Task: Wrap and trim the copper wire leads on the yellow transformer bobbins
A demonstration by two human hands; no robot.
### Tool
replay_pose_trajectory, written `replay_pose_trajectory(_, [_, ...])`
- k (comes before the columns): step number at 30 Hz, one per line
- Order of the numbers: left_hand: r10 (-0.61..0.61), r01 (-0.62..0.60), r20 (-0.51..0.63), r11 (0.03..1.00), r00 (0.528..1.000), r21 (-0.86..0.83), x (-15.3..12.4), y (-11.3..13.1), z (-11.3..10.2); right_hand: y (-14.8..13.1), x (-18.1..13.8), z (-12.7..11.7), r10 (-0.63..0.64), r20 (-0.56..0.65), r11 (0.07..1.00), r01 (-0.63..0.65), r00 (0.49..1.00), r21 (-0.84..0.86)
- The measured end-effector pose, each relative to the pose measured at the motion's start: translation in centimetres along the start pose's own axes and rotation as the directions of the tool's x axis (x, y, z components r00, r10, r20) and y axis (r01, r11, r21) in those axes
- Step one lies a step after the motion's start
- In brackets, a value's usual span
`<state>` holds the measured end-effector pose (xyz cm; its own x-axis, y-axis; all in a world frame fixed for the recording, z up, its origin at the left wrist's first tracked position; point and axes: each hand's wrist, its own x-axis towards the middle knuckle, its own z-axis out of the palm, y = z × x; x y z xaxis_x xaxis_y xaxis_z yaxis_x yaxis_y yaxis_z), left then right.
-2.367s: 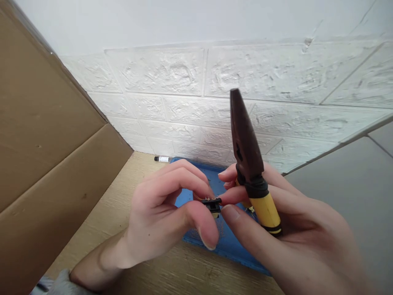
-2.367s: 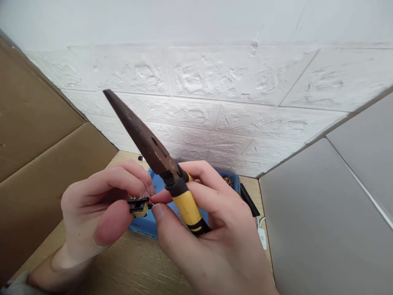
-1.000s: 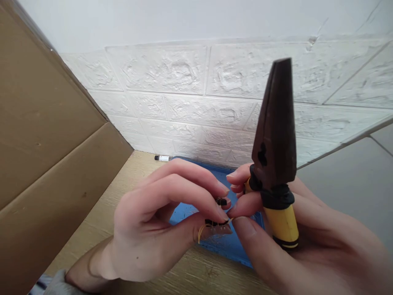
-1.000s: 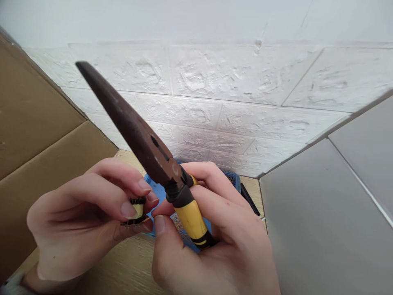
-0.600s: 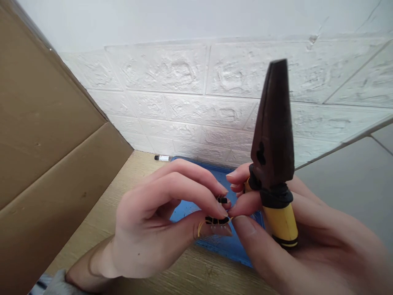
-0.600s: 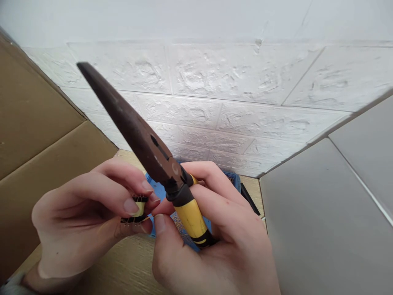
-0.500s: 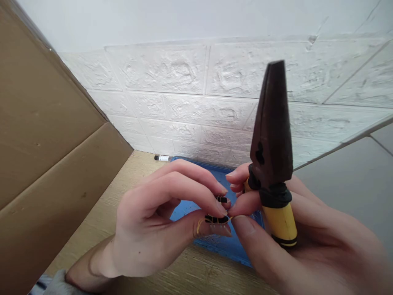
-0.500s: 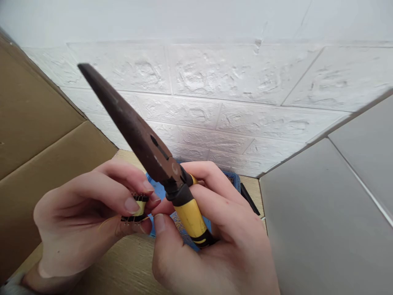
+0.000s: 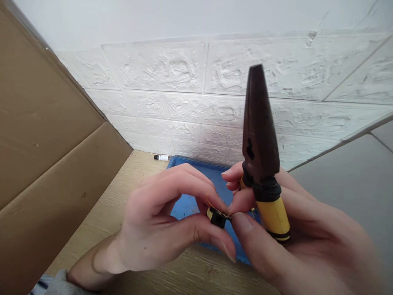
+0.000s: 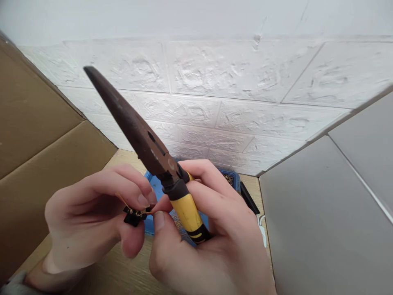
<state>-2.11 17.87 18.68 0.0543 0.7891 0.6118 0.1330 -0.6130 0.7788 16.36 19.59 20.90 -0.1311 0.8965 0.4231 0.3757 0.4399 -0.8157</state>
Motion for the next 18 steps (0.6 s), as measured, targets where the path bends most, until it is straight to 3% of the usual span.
replay_pose_trajectory(3, [0.007, -0.006, 0.007, 1.0, 1.0, -0.029, -0.1, -0.2, 0.1, 0.1, 0.3, 0.4, 0.001, 0.006, 1.0, -0.001, 1.0, 0.003])
replay_pose_trajectory(7, [-0.075, 0.074, -0.048, 0.997, 0.996, -0.009, -0.5, 0.0, 0.4, 0.2, 0.4, 0.7, -0.001, 0.019, 1.0, 0.001, 1.0, 0.01])
replay_pose_trajectory(13, [-0.17, 0.157, -0.083, 0.977, 0.982, -0.145, -0.5, 0.2, 1.0, 0.5, 0.6, 0.7, -0.006, 0.039, 1.0, 0.006, 0.999, 0.018])
replay_pose_trajectory(18, [-0.156, 0.143, -0.084, 0.979, 0.984, -0.142, -0.2, 0.1, 1.2, 0.6, 0.4, 0.2, -0.014, 0.044, 1.0, 0.014, 0.999, 0.018])
